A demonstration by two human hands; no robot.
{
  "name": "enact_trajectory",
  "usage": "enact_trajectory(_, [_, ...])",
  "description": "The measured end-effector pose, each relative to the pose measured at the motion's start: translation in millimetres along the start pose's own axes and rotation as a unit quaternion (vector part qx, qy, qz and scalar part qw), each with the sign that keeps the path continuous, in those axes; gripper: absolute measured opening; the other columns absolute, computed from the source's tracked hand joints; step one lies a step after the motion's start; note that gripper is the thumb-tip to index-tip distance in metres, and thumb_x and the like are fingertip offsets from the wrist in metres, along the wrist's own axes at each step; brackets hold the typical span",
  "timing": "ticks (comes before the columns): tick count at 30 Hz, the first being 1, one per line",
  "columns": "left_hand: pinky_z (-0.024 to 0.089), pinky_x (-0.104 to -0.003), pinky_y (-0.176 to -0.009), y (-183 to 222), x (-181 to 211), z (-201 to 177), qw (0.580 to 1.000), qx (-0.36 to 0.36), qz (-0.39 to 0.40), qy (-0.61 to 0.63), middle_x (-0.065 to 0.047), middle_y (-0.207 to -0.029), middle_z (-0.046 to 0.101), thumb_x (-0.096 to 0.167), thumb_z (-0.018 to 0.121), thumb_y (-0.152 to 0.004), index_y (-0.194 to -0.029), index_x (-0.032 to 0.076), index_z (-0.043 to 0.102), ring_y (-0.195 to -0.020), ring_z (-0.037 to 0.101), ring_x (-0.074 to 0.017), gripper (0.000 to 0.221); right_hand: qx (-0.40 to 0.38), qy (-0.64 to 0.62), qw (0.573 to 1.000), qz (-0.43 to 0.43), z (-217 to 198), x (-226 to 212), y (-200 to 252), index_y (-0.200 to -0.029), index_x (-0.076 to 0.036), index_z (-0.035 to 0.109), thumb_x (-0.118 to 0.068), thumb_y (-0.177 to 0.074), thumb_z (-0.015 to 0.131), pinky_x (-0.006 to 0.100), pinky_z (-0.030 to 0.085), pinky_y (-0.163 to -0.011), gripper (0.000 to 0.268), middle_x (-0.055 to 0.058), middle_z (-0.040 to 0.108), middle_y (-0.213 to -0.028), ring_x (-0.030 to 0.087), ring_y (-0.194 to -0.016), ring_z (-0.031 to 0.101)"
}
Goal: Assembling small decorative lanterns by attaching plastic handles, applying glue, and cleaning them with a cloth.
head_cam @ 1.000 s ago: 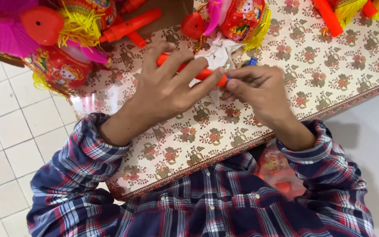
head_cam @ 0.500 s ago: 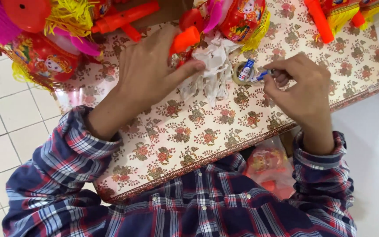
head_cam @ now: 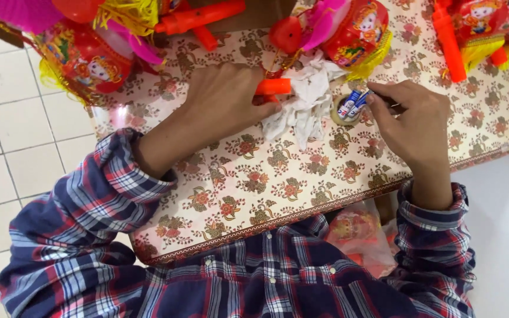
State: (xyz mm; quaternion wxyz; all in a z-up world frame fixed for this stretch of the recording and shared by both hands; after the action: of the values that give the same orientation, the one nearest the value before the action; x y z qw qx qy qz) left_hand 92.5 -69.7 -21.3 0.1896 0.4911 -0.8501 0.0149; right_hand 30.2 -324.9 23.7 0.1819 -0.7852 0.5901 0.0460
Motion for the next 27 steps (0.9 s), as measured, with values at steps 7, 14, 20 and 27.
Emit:
enact_trajectory(7, [0.049, -0.034, -0.051, -3, 2, -22, 0.988, 0.046, 0.02, 0.147, 0.001, -0.072, 0.057, 0.042, 0.061, -0.097, -0.105, 0.014, 0.066, -0.056, 0.053, -0.0141, 0.029, -0.076, 0.113, 0.991, 0.014, 9, -1, -5, -0.118, -0.002, 0.081, -0.032, -0.117, 0.052, 0.031, 0.048, -0.052, 0.042, 0.014, 0.076, -0.096, 0.021, -0.07, 0.069])
enact_trajectory(14, [0.05, -0.058, -0.098, 7, 19, -27, 0.967, 0.025, 0.091, 0.238, -0.002, -0.086, 0.066, 0.041, 0.061, -0.092, -0.108, 0.011, 0.064, -0.082, 0.066, -0.0164, 0.034, 0.078, 0.044, 0.969, -0.231, -22, -79, -33, -0.108, -0.001, 0.079, 0.004, -0.104, 0.079, 0.026, 0.038, -0.058, 0.006, 0.012, 0.068, -0.094, 0.017, -0.077, 0.054])
enact_trajectory(20, [0.037, -0.028, -0.049, 8, 15, -27, 0.888, 0.029, 0.2, 0.414, 0.001, -0.071, 0.054, 0.019, 0.065, -0.096, -0.1, 0.009, 0.063, -0.053, 0.048, -0.0104, 0.011, -0.009, -0.172, 0.931, -0.322, 19, -107, -67, -0.126, 0.005, 0.047, -0.023, -0.097, 0.078, 0.047, 0.053, -0.106, 0.051, 0.024, 0.065, -0.129, 0.037, -0.122, 0.062])
enact_trajectory(27, [0.041, -0.022, -0.048, 7, 11, -24, 0.837, 0.019, 0.141, 0.529, 0.005, -0.074, 0.052, 0.03, 0.073, -0.093, -0.105, 0.01, 0.067, -0.057, 0.047, -0.007, 0.025, 0.061, -0.313, 0.903, -0.288, 34, -88, -60, -0.119, -0.004, 0.048, -0.017, -0.089, 0.087, 0.053, 0.048, -0.112, 0.051, 0.021, 0.066, -0.118, 0.035, -0.116, 0.064])
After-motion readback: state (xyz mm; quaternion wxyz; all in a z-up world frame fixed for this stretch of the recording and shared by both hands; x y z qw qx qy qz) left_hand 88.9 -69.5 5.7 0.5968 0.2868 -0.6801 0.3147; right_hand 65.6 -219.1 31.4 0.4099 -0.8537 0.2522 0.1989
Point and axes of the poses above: each hand's wrist, its own y-axis away from the middle knuckle, its own z-axis out of the palm, x = y × z, the point moved 8 cm from there along -y, towards the middle knuckle
